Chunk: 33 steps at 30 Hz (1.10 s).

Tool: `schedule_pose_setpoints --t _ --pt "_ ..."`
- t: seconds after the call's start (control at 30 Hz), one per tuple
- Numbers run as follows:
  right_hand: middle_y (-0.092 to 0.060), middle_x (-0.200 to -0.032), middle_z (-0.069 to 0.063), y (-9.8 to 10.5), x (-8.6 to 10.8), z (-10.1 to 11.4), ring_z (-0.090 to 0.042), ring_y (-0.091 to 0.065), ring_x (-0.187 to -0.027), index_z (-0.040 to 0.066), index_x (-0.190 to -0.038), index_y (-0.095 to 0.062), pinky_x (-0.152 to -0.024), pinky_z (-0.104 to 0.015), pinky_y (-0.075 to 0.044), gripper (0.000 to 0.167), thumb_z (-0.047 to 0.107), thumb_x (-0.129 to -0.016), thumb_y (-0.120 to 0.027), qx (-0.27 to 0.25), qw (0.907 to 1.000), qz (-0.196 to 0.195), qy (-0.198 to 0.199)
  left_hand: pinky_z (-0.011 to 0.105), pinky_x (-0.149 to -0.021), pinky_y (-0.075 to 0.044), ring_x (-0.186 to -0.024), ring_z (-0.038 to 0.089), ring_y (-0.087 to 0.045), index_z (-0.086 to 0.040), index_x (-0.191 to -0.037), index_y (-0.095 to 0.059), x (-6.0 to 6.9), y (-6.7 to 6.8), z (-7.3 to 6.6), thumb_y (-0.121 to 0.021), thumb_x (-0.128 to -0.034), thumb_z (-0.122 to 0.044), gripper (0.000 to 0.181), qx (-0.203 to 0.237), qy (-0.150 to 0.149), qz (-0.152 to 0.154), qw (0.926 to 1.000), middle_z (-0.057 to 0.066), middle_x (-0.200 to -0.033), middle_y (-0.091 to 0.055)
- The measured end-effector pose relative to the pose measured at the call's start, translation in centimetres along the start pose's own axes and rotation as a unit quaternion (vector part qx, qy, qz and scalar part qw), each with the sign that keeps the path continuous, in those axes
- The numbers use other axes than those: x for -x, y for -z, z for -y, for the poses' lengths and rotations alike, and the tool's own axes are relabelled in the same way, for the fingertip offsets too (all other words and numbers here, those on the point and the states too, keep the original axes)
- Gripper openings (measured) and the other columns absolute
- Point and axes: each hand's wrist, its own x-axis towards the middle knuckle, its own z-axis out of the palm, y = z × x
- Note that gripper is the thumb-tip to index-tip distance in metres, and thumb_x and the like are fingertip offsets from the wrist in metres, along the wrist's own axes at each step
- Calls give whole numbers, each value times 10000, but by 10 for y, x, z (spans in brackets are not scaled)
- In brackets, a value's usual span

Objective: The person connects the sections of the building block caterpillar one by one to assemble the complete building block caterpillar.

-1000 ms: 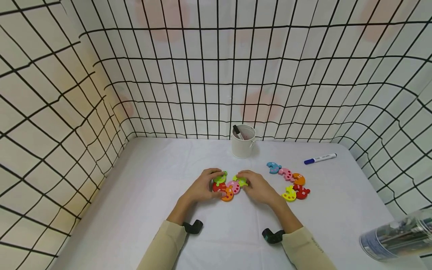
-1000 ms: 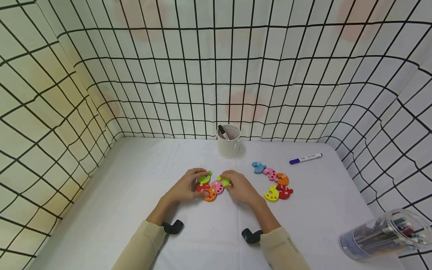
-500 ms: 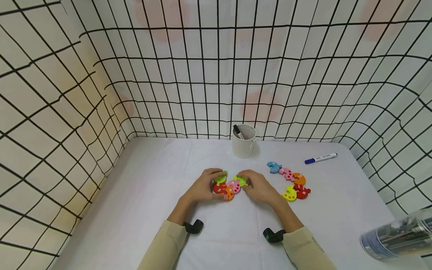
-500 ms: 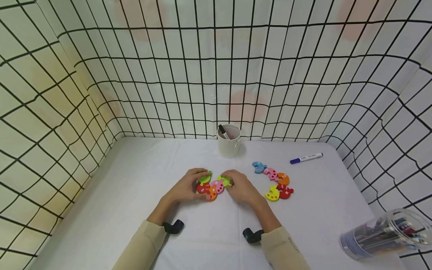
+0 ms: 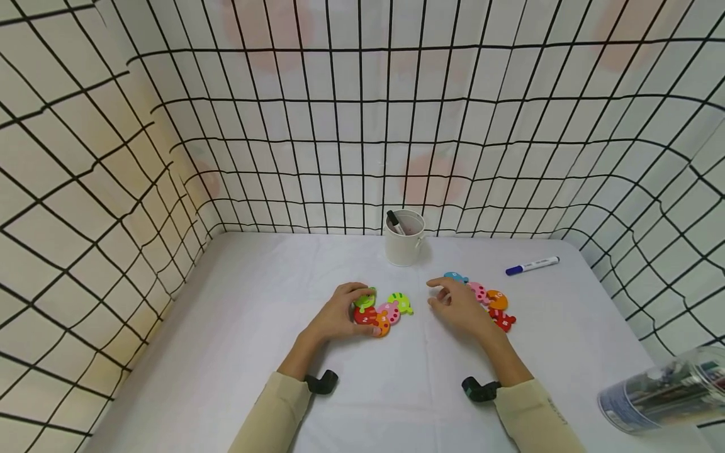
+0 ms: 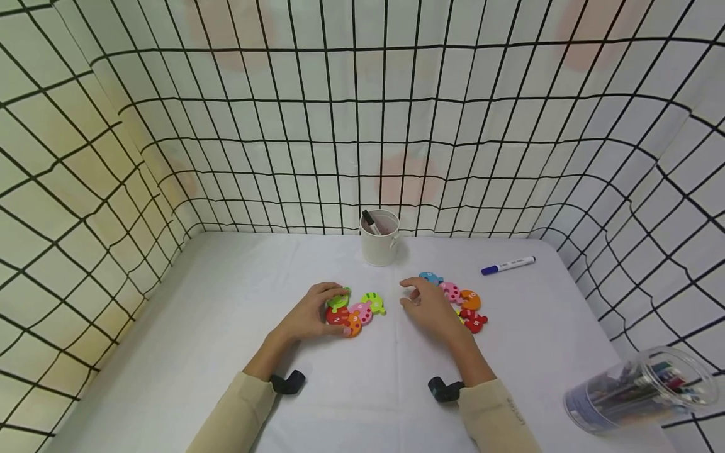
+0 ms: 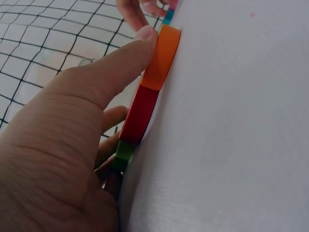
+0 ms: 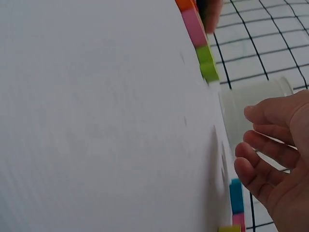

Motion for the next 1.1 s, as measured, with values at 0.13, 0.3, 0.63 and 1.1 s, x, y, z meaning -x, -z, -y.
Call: schedule_pose_setpoints --t 0.13,0.3,0.63,1.1 --pt "-637 -1030 -83 13 -3 -14 -240 -567 -927 97 -1343 -637 -846 -371 -539 408 219 -962 -715 68 9996 -257 -4 537 -1195 -378 -1482 266 -364 -220 -1443 -595 0 -1 0 -895 -746 -470 799 72 17 -28 10000 46 -1533 -470" --pt "-613 -1032 -105 24 -7 -29 -246 -543 -945 54 -1338 -615 -823 -344 -485 406 138 -950 -696 85 9991 -408 -3 541 -1197 -374 -1479 272 -371 -214 -1440 -599 0 -1 2 -894 -754 -469 789 114 -20 -43 9999 49 -1532 -473" --pt "-628 -1220 -208 29 -16 -42 -316 -588 -1019 5 -1472 -512 -834 -393 -539 530 91 -963 -632 331 9993 -23 -165 522 -1209 -362 -1485 247 -355 -233 -1458 -587 0 -1 2 -877 -786 -449 762 111 19 -37 9999 24 -1548 -453" --pt "-603 -1184 -190 25 -16 -38 -293 -544 -969 29 -1449 -544 -807 -416 -501 553 207 -954 -715 516 9986 -131 -58 556 -1192 -374 -1487 279 -353 -225 -1467 -579 -1 1 0 -860 -804 -453 755 136 111 -58 9998 44 -1554 -450"
